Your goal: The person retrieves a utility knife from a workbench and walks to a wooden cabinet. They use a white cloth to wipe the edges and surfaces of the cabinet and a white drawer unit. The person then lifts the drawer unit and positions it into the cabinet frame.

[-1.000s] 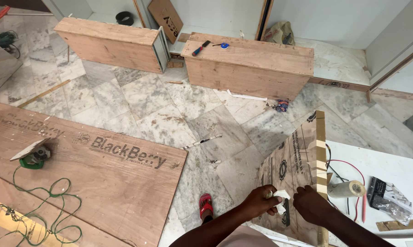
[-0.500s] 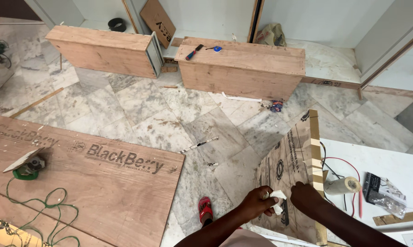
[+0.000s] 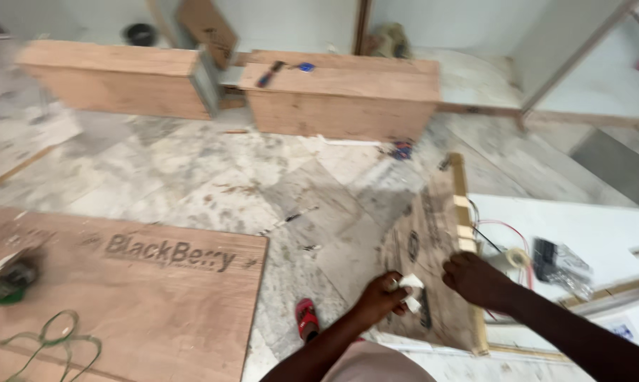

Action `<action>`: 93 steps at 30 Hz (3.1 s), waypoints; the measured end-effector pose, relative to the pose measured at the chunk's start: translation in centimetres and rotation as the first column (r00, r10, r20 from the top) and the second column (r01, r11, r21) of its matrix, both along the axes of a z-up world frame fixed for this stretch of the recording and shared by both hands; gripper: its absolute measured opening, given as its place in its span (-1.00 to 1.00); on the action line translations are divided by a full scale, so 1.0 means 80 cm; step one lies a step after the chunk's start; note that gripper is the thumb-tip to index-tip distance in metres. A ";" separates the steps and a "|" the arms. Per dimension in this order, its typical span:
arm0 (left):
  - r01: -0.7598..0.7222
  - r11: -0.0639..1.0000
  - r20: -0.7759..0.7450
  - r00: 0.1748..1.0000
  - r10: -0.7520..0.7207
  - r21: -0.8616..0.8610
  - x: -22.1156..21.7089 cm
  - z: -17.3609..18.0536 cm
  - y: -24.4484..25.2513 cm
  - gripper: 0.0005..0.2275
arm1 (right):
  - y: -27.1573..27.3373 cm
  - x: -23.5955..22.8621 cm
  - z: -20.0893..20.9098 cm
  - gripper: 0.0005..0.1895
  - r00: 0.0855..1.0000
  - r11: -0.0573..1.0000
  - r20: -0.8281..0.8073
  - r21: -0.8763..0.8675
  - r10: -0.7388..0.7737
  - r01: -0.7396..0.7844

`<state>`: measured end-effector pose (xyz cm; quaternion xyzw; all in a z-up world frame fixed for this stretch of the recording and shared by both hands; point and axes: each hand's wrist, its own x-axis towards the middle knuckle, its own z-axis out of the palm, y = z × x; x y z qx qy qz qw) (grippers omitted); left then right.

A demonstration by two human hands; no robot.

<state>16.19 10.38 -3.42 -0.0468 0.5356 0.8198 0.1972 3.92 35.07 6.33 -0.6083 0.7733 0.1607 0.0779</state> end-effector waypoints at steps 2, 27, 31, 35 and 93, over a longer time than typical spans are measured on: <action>0.024 0.999 0.016 1.000 -0.023 -0.023 -0.013 0.002 0.002 -0.77 | 0.011 0.007 0.013 -0.80 0.981 0.974 0.082 -0.131 -0.174 0.184; 0.128 0.992 -0.064 0.990 -0.127 0.001 -0.036 0.036 0.036 -0.78 | 0.108 0.010 -0.154 -0.90 0.130 -0.776 0.963 0.106 0.236 0.622; 0.136 0.991 -0.130 0.982 -0.135 -0.005 -0.047 0.060 0.041 -0.65 | 0.095 -0.008 -0.067 -0.91 0.347 -0.652 0.936 -0.300 -0.059 0.697; 0.165 0.985 -0.080 0.983 -0.168 -0.040 -0.060 0.096 0.049 -0.58 | 0.014 0.019 -0.001 -0.87 0.382 -0.176 0.860 -0.456 -0.337 0.872; 0.110 0.993 0.192 0.976 -0.102 -0.030 -0.100 -0.022 -0.055 -0.69 | -0.063 0.024 -0.001 -0.89 0.883 0.888 -0.266 0.151 -0.387 0.435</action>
